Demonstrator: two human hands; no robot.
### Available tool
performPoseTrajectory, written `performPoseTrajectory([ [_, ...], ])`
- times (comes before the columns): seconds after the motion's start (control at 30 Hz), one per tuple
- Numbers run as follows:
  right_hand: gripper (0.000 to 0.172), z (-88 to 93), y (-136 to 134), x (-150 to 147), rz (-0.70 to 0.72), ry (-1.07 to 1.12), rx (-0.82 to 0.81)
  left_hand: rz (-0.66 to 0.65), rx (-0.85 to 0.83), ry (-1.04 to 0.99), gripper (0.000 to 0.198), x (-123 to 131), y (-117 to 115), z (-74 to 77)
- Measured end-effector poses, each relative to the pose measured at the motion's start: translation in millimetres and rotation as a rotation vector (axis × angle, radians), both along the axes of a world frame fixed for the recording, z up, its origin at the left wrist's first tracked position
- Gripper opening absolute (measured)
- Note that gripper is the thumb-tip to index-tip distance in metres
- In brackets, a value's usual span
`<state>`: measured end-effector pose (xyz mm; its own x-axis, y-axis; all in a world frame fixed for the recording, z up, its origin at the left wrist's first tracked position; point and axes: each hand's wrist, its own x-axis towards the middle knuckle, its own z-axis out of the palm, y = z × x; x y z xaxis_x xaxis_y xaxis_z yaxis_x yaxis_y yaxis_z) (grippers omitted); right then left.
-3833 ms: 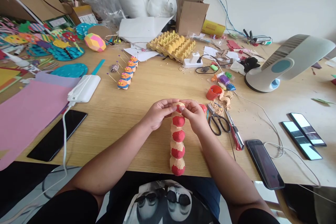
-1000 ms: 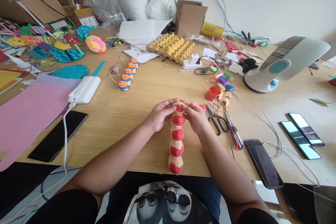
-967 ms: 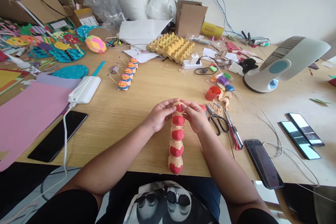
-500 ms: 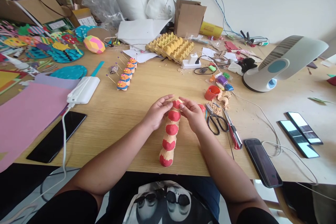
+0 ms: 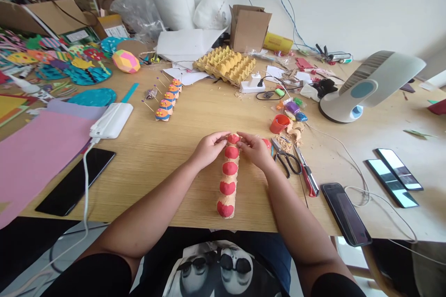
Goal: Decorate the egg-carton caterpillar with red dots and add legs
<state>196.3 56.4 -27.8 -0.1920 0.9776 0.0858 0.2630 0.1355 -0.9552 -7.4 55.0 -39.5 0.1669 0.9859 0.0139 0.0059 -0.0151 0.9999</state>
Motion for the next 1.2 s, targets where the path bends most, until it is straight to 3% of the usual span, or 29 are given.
performPoseTrajectory([
  [0.23,0.038,2.3,1,5,0.056,-0.402,0.189,0.031,0.032,0.088,0.039,0,0,-2.7],
  [0.4,0.034,12.9,-5,2,0.084,-0.609,0.239,0.058,0.151,0.325,0.035,-1,-1,-0.2],
  [0.5,0.035,24.4,-11,7,-0.048,-0.711,0.264,0.088,0.205,0.415,0.032,-3,-1,0.2],
  [0.63,0.037,33.0,-14,23,-0.398,-0.936,0.301,0.125,0.282,0.474,0.034,-5,2,-3.3],
  [0.77,0.038,28.5,-10,32,-0.419,-1.151,0.096,0.193,0.372,0.509,0.032,-6,4,-3.6],
  [0.83,0.035,26.0,-8,31,-0.380,-1.175,0.076,0.234,0.402,0.495,0.029,-5,4,-0.7],
  [1.0,0.027,26.7,-6,26,-0.356,-1.052,0.209,0.289,0.511,0.478,0.014,-3,-1,9.4],
  [1.2,0.039,27.5,-8,17,-0.138,-0.761,0.528,0.261,0.600,0.481,0.021,1,-8,16.8],
])
